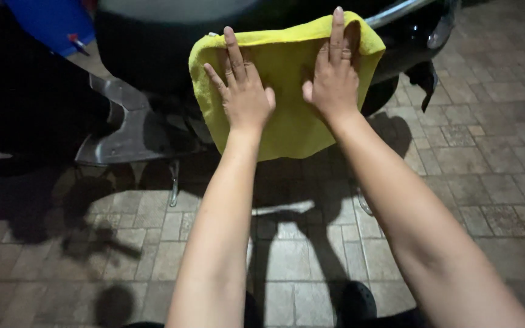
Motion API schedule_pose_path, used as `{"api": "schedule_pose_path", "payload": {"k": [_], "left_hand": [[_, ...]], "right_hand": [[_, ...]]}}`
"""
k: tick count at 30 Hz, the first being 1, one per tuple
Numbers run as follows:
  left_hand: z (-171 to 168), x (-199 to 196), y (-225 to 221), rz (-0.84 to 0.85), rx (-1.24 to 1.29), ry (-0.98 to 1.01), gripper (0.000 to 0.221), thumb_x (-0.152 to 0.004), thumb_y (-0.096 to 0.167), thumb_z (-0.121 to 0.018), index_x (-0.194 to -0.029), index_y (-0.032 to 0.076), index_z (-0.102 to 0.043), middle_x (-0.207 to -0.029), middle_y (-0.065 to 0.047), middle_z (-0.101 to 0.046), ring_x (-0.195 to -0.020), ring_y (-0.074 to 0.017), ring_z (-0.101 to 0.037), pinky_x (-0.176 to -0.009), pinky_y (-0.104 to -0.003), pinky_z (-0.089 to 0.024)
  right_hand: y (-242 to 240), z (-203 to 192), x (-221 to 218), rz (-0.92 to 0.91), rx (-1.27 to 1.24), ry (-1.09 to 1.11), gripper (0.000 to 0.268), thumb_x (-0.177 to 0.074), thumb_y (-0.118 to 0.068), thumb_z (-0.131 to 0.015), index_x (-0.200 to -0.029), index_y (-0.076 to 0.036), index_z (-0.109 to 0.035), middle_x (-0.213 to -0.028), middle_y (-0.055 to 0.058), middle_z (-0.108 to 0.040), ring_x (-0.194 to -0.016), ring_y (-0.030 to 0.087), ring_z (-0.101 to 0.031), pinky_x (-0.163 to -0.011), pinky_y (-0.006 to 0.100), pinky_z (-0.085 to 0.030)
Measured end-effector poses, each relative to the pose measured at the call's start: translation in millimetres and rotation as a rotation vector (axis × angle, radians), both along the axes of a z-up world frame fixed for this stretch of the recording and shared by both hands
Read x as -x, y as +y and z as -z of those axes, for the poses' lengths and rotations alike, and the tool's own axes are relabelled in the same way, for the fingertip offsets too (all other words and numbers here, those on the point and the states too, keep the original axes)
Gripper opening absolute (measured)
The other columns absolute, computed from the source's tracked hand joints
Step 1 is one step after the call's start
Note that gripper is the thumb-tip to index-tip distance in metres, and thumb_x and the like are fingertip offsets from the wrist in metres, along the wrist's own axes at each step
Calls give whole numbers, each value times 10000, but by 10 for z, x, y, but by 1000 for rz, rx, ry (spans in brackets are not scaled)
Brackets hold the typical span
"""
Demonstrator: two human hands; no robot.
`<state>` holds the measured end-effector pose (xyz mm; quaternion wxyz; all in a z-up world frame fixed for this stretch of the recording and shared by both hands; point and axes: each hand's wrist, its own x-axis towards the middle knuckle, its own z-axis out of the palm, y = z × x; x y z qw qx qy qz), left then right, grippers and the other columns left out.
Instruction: The person wipes the rear section of a black motorcycle using a yellow cloth. They fold the cloth and rub the surface of the motorcycle's bodywork and seat area repeatedly.
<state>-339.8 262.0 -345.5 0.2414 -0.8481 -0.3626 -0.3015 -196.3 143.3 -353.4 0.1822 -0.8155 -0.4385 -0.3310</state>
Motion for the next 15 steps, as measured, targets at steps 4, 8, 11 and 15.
{"api": "schedule_pose_path", "payload": {"k": [4,8,11,15], "left_hand": [[-36,-30,114,6,-15,-51,926,-790,502,-772,-1519,8,-486,-1710,-196,109,-1528,-326,-373,-1296,-642,-81],[22,14,143,35,85,-54,847,-786,438,-781,-1470,19,-511,-1695,-229,-3,-1444,-377,-418,-1241,-642,-207],[189,61,167,153,134,-167,702,-842,341,-790,-1415,9,-556,-1680,-249,-65,-1403,-465,-402,-1157,-695,-303],[433,82,380,248,64,-308,851,-853,431,-784,-1580,187,-414,-1537,-215,-222,-1330,-577,-405,-986,-700,-483]], "right_hand": [[111,-123,115,-66,-2,150,576,-875,-184,-775,-1325,78,-530,-1710,31,191,-1367,446,-519,-599,512,-579],[227,76,111,-139,-27,88,670,-868,-263,-750,-1385,97,-524,-1721,123,96,-1260,440,-567,-726,501,-589],[279,195,122,-170,-101,75,660,-885,-310,-672,-1412,61,-527,-1708,188,-49,-1256,433,-585,-792,470,-641],[353,394,-8,-126,-266,-183,696,-833,-405,-683,-1442,-83,-584,-1532,169,-381,-1297,387,-464,-1011,499,-471]]}}
